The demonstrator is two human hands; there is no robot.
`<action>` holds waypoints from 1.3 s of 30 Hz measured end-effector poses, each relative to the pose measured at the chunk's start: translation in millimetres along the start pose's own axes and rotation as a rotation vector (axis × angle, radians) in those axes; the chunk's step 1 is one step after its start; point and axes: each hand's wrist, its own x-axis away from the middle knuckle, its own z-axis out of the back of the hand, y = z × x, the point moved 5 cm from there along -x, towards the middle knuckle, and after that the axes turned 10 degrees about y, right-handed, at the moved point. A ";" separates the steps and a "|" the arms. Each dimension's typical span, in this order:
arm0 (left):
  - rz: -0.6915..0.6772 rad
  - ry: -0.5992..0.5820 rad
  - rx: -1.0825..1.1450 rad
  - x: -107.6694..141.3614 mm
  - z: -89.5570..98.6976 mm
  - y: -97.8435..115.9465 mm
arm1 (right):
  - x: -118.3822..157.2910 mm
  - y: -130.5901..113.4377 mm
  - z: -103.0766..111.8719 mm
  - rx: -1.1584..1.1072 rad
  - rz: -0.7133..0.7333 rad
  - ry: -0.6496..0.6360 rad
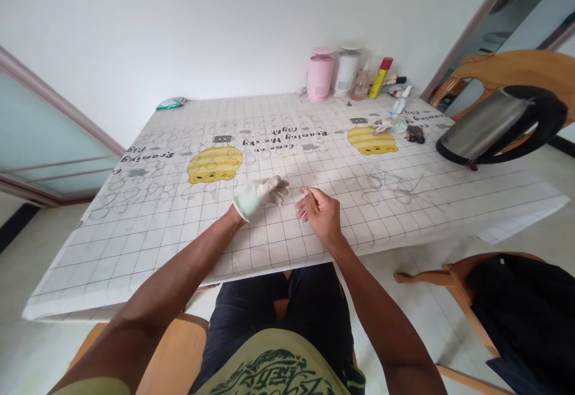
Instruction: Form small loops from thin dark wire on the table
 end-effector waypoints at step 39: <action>-0.135 0.174 0.063 2.8 12.8 17.2 | 8.0 -38.7 -3.5 0.126 0.103 -0.223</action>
